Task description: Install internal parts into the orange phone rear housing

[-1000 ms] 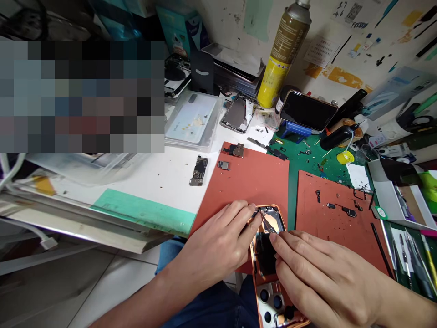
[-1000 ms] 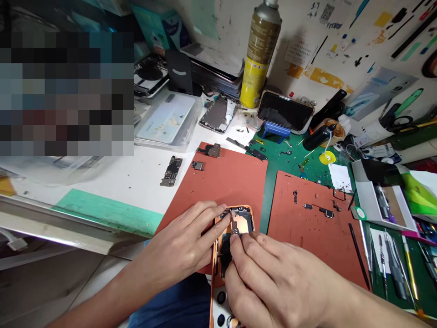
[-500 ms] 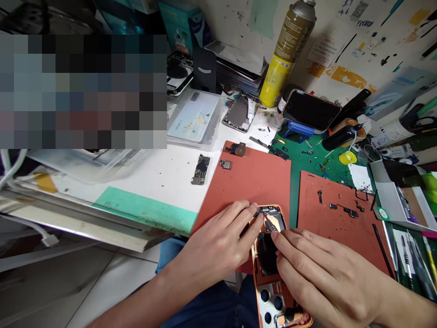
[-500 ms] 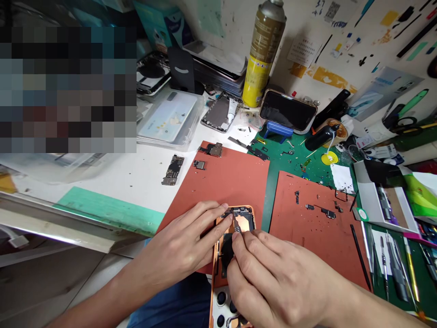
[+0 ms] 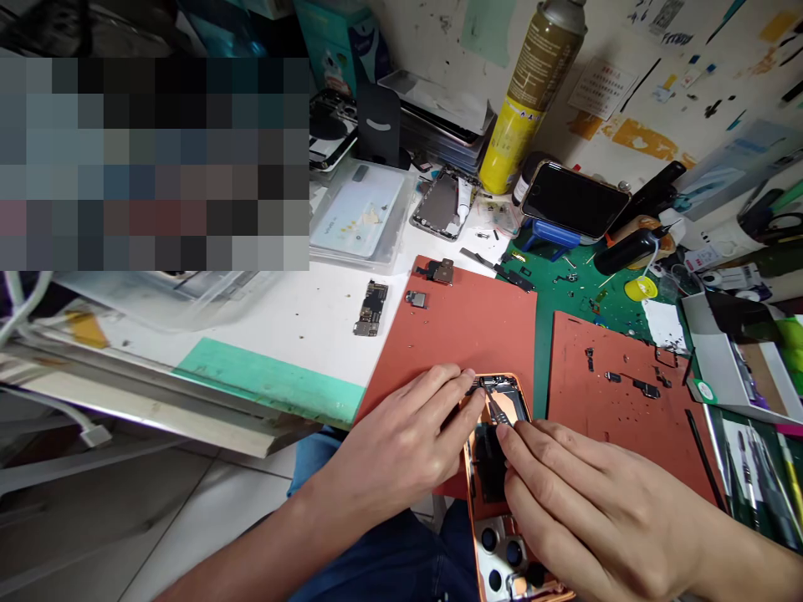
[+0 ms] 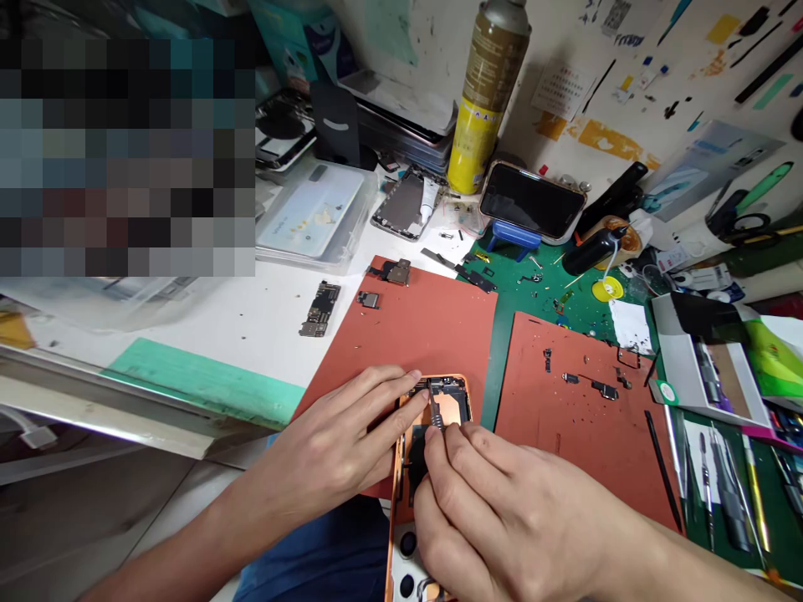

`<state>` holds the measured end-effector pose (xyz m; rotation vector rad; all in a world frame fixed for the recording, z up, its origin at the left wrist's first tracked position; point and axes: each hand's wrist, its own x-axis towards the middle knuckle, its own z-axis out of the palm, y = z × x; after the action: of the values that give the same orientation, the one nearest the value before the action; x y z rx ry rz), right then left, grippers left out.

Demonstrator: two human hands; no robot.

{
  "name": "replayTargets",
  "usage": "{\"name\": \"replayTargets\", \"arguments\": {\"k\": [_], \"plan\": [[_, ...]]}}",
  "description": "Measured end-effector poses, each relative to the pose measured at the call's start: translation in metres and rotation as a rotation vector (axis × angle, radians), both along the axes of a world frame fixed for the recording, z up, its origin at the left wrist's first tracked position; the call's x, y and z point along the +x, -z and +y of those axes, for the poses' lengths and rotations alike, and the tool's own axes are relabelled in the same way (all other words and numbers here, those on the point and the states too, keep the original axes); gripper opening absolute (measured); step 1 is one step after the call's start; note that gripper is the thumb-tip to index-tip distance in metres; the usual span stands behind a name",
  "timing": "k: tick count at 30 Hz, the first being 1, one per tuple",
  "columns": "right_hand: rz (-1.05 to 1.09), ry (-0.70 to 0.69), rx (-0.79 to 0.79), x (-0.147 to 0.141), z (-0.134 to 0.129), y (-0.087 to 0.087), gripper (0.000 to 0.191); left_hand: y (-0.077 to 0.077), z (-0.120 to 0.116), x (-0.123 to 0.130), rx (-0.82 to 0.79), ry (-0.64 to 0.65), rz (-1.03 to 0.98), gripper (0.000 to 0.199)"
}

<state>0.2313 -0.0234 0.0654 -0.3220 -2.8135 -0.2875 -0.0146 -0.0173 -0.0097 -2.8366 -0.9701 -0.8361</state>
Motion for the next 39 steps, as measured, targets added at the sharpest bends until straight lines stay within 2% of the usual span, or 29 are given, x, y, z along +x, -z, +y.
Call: {"name": "replayTargets", "arguments": {"k": [7, 12, 17, 23, 30, 39], "plan": [[-0.076, -0.023, 0.015, 0.0, -0.003, -0.003, 0.036, -0.001, -0.001, 0.002, 0.008, -0.006, 0.023, 0.032], [-0.265, -0.07, 0.127, -0.006, -0.004, -0.016, 0.036, -0.003, 0.0, 0.0, 0.008, 0.0, 0.021, 0.03], [-0.351, -0.09, 0.193, -0.014, -0.002, -0.024, 0.04, -0.004, 0.002, -0.002, -0.011, 0.022, 0.022, 0.029], [-0.429, -0.103, 0.161, -0.017, -0.003, -0.027, 0.044, -0.004, 0.002, -0.001, -0.001, 0.026, -0.027, 0.026], [-0.478, -0.101, 0.103, -0.021, 0.001, -0.029, 0.039, -0.004, 0.003, 0.0, 0.0, 0.026, -0.044, 0.026], [-0.465, -0.122, 0.105, -0.02, 0.004, -0.03, 0.033, -0.003, 0.002, 0.001, 0.006, 0.012, -0.034, 0.025]]}}
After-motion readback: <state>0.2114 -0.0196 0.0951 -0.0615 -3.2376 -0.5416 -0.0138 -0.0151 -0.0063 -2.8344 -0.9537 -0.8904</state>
